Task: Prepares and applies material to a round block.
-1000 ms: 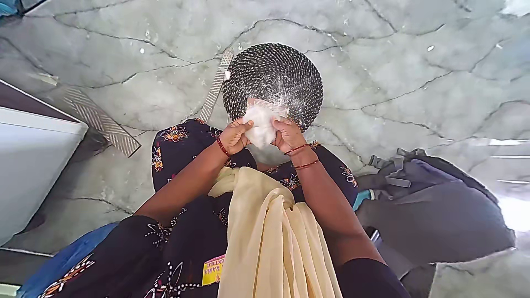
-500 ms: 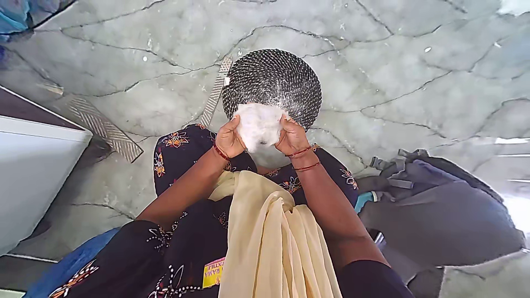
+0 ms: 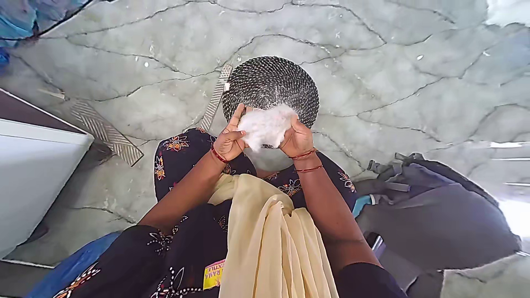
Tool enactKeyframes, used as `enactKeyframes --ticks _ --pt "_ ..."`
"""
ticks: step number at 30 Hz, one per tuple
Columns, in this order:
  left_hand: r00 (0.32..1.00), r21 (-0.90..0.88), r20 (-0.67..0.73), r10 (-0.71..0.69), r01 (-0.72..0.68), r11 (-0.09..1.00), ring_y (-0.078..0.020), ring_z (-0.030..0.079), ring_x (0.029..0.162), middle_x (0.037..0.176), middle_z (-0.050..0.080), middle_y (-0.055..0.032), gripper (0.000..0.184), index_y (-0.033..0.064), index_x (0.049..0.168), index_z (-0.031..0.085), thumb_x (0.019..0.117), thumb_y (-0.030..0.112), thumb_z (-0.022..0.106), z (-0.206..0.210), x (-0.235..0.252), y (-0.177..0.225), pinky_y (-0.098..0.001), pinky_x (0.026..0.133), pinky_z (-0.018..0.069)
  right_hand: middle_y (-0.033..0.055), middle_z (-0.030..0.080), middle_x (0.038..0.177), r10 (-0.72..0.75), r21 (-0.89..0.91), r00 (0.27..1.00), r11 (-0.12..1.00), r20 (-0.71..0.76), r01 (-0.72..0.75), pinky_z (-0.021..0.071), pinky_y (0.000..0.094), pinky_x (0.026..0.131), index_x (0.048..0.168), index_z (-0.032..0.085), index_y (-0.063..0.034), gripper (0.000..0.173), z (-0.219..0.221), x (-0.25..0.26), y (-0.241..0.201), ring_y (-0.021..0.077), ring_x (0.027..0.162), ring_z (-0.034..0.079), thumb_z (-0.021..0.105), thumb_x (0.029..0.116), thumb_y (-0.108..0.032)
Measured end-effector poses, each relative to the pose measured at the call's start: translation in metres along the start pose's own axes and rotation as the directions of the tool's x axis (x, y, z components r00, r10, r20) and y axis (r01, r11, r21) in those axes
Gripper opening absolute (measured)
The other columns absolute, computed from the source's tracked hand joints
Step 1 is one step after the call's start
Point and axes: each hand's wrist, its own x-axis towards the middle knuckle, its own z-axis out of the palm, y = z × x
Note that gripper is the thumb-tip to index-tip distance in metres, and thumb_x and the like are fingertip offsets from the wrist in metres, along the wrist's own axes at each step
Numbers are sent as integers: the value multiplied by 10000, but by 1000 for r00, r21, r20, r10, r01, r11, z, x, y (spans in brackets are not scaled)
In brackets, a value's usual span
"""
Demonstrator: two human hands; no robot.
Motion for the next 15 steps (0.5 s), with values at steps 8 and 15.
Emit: enactKeyframes --ticks 8,15 --pt "998 35 38 44 -45 998 -222 714 1142 1296 721 -36 618 253 1394 647 881 -91 647 -6 -2 -3 -437 973 601 49 757 1024 -22 -154 998 988 58 31 624 316 608 1230 542 -154 345 1 -1 3 167 811 748 541 921 -1" --pt "996 171 -11 84 -81 982 -177 709 1139 1346 690 -9 730 172 1475 544 843 -191 510 0 -1 13 -391 963 604 80 723 1244 -58 -136 979 987 196 85 639 325 687 1372 595 -187 575 -5 0 -8 195 910 753 517 872 85"
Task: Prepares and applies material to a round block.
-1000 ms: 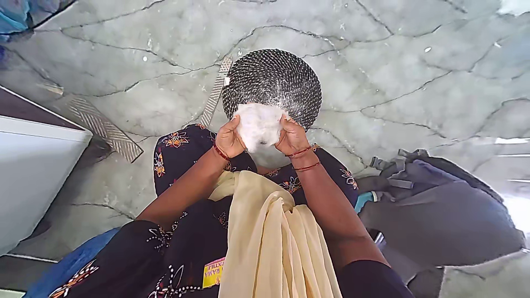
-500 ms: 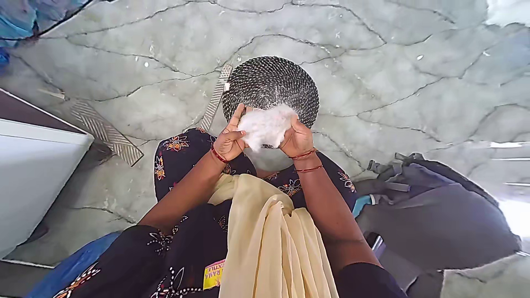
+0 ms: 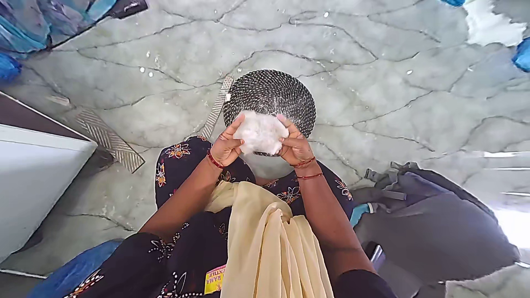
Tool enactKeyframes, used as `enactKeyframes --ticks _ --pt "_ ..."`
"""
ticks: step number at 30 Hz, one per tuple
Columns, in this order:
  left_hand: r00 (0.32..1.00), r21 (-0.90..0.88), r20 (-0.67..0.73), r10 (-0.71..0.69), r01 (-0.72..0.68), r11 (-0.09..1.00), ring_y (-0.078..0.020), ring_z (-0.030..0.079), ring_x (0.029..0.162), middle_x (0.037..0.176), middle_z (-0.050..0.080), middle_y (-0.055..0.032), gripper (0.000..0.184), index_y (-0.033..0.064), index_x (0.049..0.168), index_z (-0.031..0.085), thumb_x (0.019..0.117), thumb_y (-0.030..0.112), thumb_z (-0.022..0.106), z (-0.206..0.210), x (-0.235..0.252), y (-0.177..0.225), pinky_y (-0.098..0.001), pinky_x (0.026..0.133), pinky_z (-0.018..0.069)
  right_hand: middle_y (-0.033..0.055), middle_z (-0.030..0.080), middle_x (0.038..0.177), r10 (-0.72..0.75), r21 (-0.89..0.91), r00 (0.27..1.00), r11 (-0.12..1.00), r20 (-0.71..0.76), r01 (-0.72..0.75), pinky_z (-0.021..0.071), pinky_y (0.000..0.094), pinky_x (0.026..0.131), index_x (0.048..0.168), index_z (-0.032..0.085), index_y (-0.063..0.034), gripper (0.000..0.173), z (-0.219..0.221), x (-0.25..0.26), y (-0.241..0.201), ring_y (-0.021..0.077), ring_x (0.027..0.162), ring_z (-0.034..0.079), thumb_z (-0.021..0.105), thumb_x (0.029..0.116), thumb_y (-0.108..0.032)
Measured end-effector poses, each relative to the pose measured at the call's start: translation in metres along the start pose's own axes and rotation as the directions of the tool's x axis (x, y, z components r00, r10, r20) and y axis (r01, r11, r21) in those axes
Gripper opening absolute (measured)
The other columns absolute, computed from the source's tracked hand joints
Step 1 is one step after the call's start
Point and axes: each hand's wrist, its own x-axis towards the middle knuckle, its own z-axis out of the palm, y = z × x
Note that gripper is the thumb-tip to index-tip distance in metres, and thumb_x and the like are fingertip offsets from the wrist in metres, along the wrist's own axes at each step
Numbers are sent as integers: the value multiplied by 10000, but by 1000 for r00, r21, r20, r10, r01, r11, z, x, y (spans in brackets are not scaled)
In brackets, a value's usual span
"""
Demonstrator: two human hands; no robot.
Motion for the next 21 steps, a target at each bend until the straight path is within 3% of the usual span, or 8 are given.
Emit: enactKeyframes --ticks 4,10,15,17,21 --pt "998 76 68 11 -16 997 -167 706 1151 1386 672 1 741 202 1492 549 852 -171 528 2 1 22 -374 964 606 74 705 1305 -68 32 992 997 108 65 643 327 712 1383 640 -224 556 -2 -3 -10 188 953 751 578 892 29" --pt "991 217 133 2 -31 976 -151 693 1179 1411 658 25 764 208 1507 534 841 -167 557 0 7 58 -371 987 597 37 693 1321 -140 19 986 990 87 139 635 300 688 1409 623 -259 585 -1 -11 -19 150 927 741 552 892 6" --pt "993 401 115 -42 -8 916 -122 697 1165 1429 643 54 785 174 1562 418 855 -135 560 -25 24 99 -344 963 607 32 709 1305 -216 54 971 976 99 212 638 346 827 1374 653 -237 544 -12 -5 -25 173 1052 730 623 880 -11" --pt "996 476 75 -50 8 879 -114 682 1183 1476 596 48 815 154 1598 317 867 -131 536 -46 32 116 -338 971 599 5 712 1292 -254 15 965 967 63 253 628 332 856 1373 638 -232 548 -13 -6 -27 150 1068 718 585 880 1" --pt "983 561 -183 -28 128 818 -134 621 1241 1608 413 -38 886 154 1636 211 866 -232 418 -83 46 139 -347 972 570 -4 716 1268 -282 21 959 959 3 282 621 345 892 1366 625 -220 544 -14 -4 -28 151 1094 709 552 883 20"
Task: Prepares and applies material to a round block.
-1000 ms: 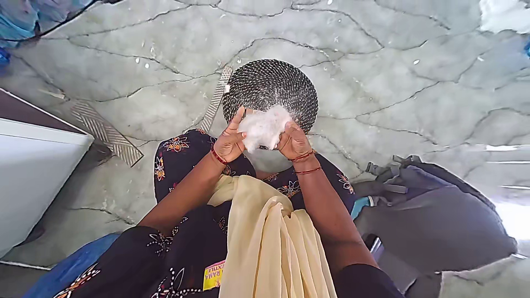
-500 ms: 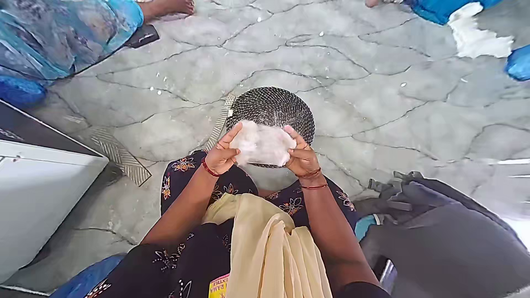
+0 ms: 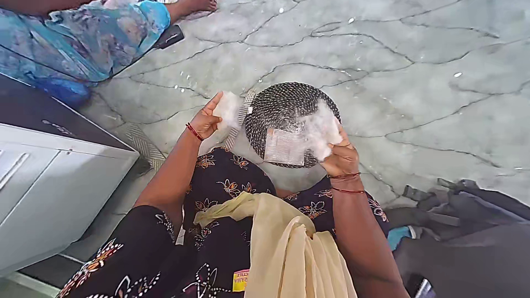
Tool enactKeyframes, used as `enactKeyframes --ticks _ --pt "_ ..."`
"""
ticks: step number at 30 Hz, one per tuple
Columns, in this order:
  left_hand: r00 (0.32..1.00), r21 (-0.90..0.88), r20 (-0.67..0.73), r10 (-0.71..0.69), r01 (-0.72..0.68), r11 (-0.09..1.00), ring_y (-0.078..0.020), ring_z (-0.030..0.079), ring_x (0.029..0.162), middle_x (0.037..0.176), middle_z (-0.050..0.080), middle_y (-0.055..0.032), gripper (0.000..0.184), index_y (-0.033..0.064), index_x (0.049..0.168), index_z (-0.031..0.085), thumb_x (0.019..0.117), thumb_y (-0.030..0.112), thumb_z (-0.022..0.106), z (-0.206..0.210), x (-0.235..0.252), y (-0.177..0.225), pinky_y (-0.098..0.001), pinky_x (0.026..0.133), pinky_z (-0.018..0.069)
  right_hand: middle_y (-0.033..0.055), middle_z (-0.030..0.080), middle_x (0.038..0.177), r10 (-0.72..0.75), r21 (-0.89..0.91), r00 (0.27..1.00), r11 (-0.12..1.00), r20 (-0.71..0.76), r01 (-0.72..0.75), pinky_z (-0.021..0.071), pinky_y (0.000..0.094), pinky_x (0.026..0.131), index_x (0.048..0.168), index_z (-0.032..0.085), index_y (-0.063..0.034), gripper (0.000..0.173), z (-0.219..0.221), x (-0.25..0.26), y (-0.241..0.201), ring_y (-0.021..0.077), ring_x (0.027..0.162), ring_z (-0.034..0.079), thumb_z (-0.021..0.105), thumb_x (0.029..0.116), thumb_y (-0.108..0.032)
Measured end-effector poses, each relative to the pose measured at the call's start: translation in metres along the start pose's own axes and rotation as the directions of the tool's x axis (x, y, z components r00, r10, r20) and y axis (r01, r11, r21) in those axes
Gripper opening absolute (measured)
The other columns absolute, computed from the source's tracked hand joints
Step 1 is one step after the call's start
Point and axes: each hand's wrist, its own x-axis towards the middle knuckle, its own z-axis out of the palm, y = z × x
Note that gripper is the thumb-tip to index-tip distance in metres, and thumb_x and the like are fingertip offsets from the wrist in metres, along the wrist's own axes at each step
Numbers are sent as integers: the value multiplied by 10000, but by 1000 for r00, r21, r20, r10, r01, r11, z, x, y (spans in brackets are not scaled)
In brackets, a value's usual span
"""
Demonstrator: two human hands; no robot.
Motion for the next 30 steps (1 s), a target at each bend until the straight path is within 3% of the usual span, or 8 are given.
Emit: enactKeyframes --ticks 6,10,12,16,18,22,27,30 --pt "924 166 -279 -262 315 934 -305 534 1332 1692 243 -139 936 272 1674 106 922 -174 440 -38 20 -37 -512 947 544 1 704 1263 68 -18 996 997 -60 -70 623 320 863 1405 593 -207 567 3 -2 -1 135 1056 713 469 912 44" --pt "713 505 -589 -380 692 516 -499 369 1476 1627 300 -335 1122 62 1664 118 823 103 858 -50 26 -57 -667 1161 353 13 708 1261 76 -8 995 997 -61 -77 621 313 866 1411 589 -186 568 1 2 0 139 1054 714 496 902 48" --pt "724 647 -647 -240 688 330 -565 334 1467 1599 296 -386 1075 23 1625 274 798 312 897 -40 30 -43 -740 1140 320 4 709 1260 94 -33 993 995 -69 -96 622 308 861 1407 585 -185 569 2 5 0 131 1047 716 484 899 52" --pt "848 828 -525 -70 528 190 -521 442 1404 1428 552 -317 480 11 1313 673 979 357 671 -2 41 -9 -785 1069 314 -5 710 1253 167 -94 981 980 -102 -177 624 283 827 1440 550 -171 599 2 9 2 113 1014 722 432 908 78" --pt "868 878 -432 -247 467 106 -519 511 1354 1351 621 -316 526 -21 1247 695 1033 446 584 11 52 -10 -806 1077 295 -3 703 1266 199 -96 976 974 -84 -207 625 279 822 1456 532 -163 610 1 11 5 107 1015 721 427 908 80" --pt "711 886 -433 -554 449 -116 -481 563 1305 1310 624 -335 724 -83 1179 688 957 605 650 45 64 -40 -759 1058 360 2 719 1247 209 -98 976 972 -60 -214 630 293 827 1418 583 -166 588 -3 14 7 117 1005 729 444 901 77" --pt "698 876 -479 -532 416 -242 -476 588 1277 1288 654 -302 446 -47 1141 711 940 351 714 64 63 -69 -743 1032 404 -11 697 1278 216 -151 974 962 -75 -225 622 264 827 1463 528 -156 613 -3 9 3 95 1015 717 438 904 79" --pt "712 871 -491 -502 412 -268 -472 596 1266 1270 668 -289 496 -33 1123 722 904 412 735 65 65 -59 -749 1044 388 -16 691 1275 246 -173 965 950 -87 -258 624 258 800 1474 519 -173 637 0 10 2 84 991 717 421 902 91"
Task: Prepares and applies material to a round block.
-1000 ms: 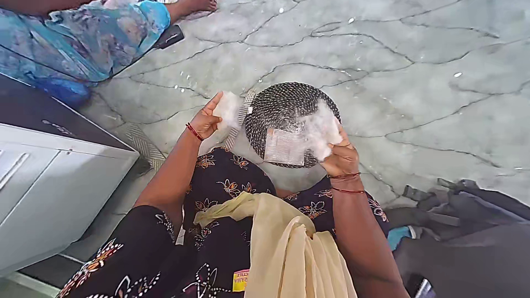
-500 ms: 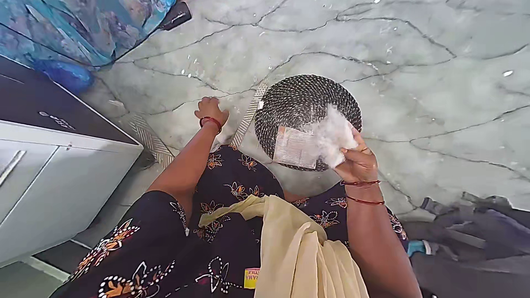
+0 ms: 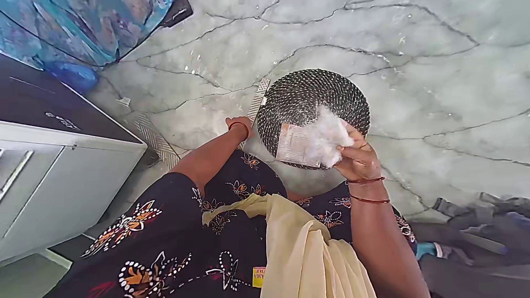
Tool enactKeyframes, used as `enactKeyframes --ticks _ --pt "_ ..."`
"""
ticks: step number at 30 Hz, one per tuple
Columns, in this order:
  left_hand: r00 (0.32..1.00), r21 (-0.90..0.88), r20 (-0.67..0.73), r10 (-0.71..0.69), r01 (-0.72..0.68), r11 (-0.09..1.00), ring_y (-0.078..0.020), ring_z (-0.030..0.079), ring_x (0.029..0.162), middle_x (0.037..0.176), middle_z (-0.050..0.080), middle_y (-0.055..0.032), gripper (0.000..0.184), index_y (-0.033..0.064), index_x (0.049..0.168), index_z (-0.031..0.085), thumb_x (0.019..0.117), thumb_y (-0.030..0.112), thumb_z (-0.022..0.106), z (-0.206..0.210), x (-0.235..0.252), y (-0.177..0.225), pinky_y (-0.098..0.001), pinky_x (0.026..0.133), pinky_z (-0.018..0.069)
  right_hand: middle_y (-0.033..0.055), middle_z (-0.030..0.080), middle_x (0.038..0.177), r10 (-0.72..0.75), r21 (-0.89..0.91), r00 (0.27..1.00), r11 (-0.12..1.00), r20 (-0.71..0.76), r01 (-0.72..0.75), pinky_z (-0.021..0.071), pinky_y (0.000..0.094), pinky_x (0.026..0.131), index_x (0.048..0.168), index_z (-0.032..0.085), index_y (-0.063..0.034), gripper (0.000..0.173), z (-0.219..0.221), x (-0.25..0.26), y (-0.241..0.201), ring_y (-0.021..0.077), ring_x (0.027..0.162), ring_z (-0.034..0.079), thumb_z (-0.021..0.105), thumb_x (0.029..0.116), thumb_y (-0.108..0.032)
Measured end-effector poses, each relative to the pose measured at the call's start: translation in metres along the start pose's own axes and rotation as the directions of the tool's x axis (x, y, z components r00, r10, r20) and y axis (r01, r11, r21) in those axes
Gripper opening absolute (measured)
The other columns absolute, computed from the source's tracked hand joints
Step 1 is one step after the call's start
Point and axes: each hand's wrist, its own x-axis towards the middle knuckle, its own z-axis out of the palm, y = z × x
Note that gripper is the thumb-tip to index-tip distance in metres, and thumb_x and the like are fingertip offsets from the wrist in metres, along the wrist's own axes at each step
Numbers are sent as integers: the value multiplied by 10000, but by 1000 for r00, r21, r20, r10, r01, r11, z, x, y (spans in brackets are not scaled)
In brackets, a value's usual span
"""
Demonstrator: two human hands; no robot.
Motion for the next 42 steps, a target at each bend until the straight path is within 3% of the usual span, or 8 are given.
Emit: enactKeyframes --ticks 25,29,31,33,35,37,39,42 --pt "956 -47 -220 -193 187 981 -480 504 1379 1323 668 -251 469 15 1253 706 921 346 734 1 53 -60 -797 1143 206 19 732 1208 69 33 994 997 -87 -67 636 269 694 1422 549 -150 619 1 13 5 114 883 744 450 859 86" --pt "975 -227 -220 -13 -38 973 -534 459 1400 1413 571 -335 611 -23 1415 580 986 399 682 -20 20 -43 -802 1122 244 12 737 1167 61 -10 996 998 -72 -62 636 282 713 1418 501 -124 607 2 16 5 122 883 743 444 849 80" --pt "951 -405 -169 259 -306 861 -490 557 1319 1349 615 -332 537 -77 1382 588 1036 328 653 -32 -16 -23 -694 1124 368 22 739 1149 60 -5 995 998 -82 -61 638 290 709 1425 496 -116 606 6 14 2 130 871 744 433 857 85" --pt "871 -689 -124 475 -420 591 -295 637 1188 1261 689 -212 379 -58 1324 628 1086 224 543 -30 -63 3 -480 1055 466 27 732 1140 63 3 994 998 -89 -63 636 294 706 1438 476 -107 593 9 12 0 131 863 741 408 884 93" --pt "757 -894 -111 644 -359 268 -141 685 1062 1165 738 -51 410 40 1294 623 1100 322 398 -15 -92 21 -351 891 551 38 722 1147 67 14 994 998 -90 -66 641 303 709 1456 453 -103 592 10 10 -1 140 861 742 390 905 101" --pt "675 -974 -189 713 -223 -47 -125 713 926 985 746 45 406 136 1186 603 1046 480 438 5 -107 40 -376 790 602 45 716 1157 61 4 995 998 -80 -61 642 318 719 1477 430 -108 601 10 9 -1 151 872 741 407 908 84" --pt "695 -974 -206 689 -81 -210 -213 697 953 1040 701 -30 491 93 1324 490 1041 495 485 16 -119 58 -459 801 600 49 710 1163 52 -12 996 999 -78 -53 640 322 719 1482 419 -108 606 10 8 -2 153 873 738 419 904 74" --pt "836 -964 -136 531 12 -266 -238 681 979 1137 661 -109 330 84 1357 482 1071 248 504 23 -139 84 -439 793 599 88 698 1177 61 -108 991 991 -117 -74 632 327 691 1510 404 -85 611 16 4 -3 163 844 733 416 929 105"
